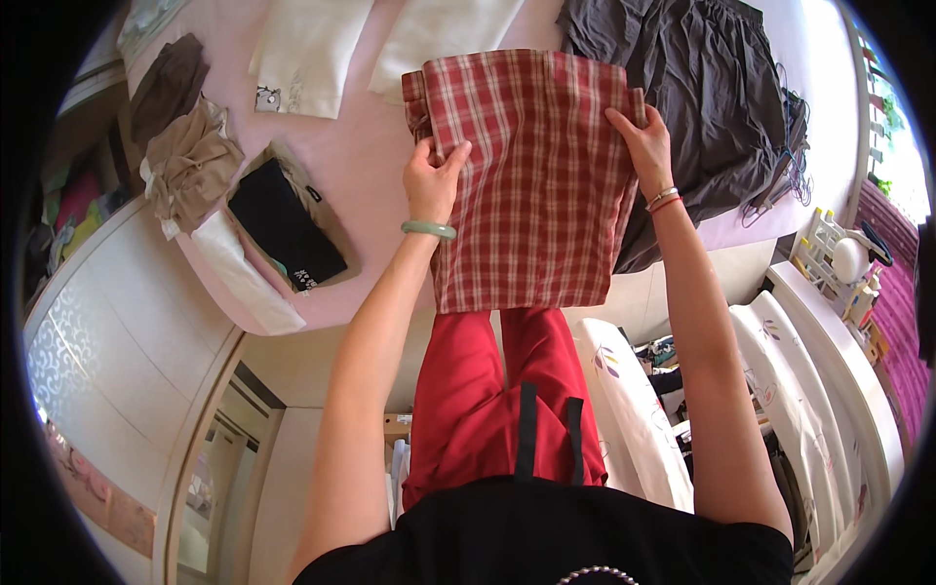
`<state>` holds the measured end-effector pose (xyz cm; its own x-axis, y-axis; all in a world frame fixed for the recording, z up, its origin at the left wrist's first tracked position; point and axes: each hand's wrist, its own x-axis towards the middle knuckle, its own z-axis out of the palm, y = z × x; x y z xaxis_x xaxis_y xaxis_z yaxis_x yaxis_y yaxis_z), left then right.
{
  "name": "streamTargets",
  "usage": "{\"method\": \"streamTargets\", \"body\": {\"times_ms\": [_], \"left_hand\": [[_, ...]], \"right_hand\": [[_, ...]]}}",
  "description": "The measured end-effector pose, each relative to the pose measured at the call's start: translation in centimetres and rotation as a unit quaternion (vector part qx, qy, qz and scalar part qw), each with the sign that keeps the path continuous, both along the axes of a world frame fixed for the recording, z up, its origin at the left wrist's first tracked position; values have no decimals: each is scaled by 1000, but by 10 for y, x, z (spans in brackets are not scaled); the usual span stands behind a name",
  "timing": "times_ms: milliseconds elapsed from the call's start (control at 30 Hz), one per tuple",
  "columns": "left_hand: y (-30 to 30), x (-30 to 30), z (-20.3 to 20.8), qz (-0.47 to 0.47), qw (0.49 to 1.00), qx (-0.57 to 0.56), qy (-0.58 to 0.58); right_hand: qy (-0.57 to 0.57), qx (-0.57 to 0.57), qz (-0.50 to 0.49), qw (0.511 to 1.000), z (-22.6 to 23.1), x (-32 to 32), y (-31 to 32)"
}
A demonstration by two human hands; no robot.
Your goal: The person folds a pair of red plaid shorts on a bed, smoothing the fabric and aligning the edges before stacking them. They then pick up a pair of dark grey sweatpants, turn them inside out, and begin to fold them.
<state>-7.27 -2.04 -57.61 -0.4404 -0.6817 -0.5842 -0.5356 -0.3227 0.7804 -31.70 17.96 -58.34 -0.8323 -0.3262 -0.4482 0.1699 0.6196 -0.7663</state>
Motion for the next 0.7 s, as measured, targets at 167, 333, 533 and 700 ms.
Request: {"method": "streamTargets", "body": {"times_ms": [167, 333, 533, 700], "left_hand": [[10, 6, 16, -111, 986, -119, 21], [44, 17, 54, -271, 928, -222, 125], [30, 15, 36, -121, 970, -204, 52], [-12, 19, -7, -125, 982, -142, 26]], "right_hand": [[12, -97, 35, 995, 16, 6, 10], [-59, -208, -79, 973, 37, 23, 48], [-58, -177, -52, 981, 11, 16, 48], [-94, -121, -32, 988, -14, 8, 21]]}}
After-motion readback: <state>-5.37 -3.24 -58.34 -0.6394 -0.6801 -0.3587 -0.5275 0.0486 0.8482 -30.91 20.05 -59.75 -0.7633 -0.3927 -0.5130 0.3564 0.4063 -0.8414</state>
